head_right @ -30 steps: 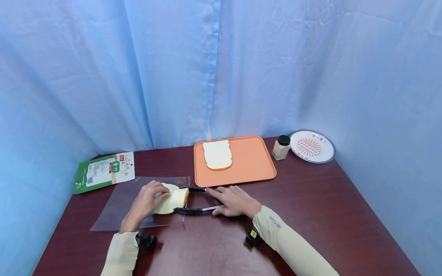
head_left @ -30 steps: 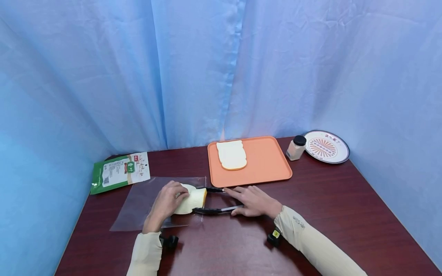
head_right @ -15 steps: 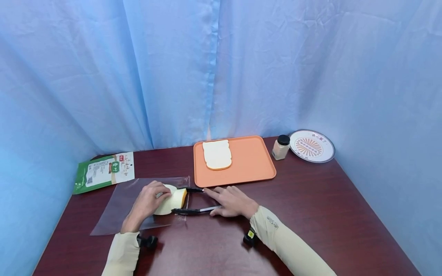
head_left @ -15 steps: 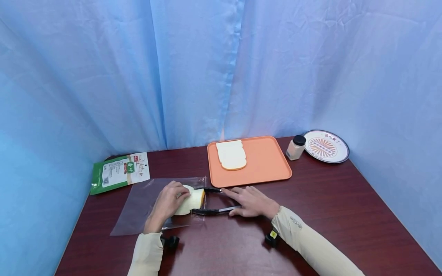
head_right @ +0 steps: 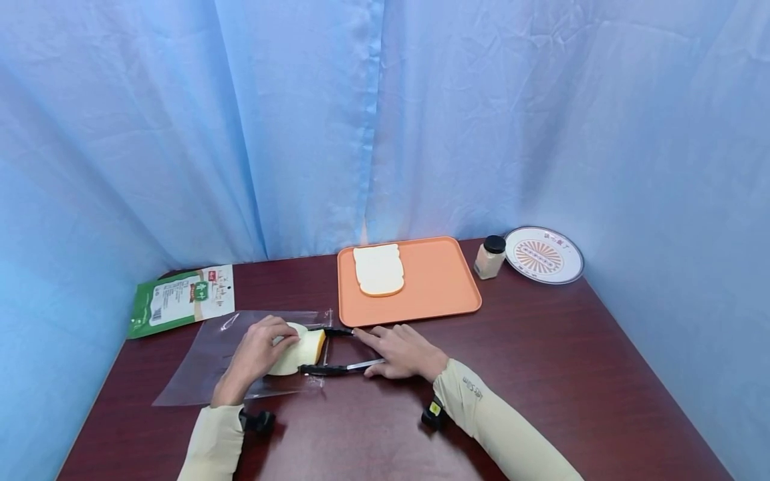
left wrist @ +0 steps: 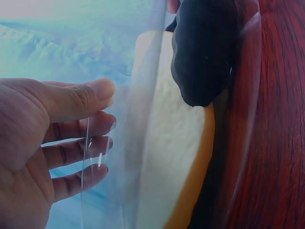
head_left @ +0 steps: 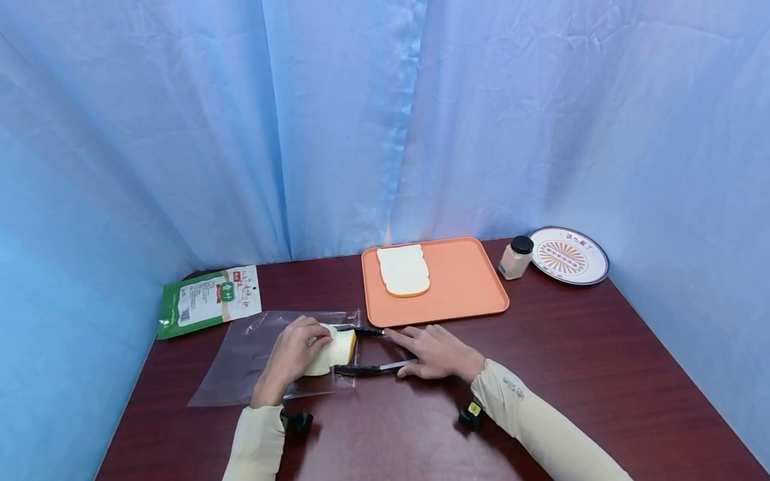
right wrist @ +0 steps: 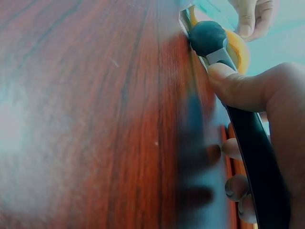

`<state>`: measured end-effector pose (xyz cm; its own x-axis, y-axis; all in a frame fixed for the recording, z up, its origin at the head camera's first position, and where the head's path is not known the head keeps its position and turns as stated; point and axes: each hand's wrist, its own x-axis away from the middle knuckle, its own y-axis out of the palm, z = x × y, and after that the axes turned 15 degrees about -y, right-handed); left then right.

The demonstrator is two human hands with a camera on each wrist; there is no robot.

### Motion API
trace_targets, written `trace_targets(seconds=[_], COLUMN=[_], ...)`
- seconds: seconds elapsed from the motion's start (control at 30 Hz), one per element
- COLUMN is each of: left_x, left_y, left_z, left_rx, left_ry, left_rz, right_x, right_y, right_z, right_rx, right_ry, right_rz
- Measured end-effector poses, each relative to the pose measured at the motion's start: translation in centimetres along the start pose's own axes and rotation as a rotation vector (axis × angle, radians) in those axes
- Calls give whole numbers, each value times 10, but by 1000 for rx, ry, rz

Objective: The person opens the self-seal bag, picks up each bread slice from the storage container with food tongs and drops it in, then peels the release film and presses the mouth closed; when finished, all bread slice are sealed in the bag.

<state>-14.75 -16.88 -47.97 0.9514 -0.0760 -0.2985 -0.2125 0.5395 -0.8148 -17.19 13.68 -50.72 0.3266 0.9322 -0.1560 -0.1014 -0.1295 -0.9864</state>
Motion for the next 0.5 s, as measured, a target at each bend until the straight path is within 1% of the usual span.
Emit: trace_targets(seconds=[0.27, 0.43, 0.5], left_x=[-1, -2, -2], left_y=[1, 3, 4], left_z=[4, 6, 6], left_rx=[-25, -37, -46], left_ry=[72, 142, 158], left_rz=[40, 77, 88], right_x=[-1, -1, -1], right_y=[-1, -3, -3], right_z=[-1, -1, -1], right_rx=[-8, -16, -19], right_ry=[9, 20, 23], right_rz=[-3, -18, -24])
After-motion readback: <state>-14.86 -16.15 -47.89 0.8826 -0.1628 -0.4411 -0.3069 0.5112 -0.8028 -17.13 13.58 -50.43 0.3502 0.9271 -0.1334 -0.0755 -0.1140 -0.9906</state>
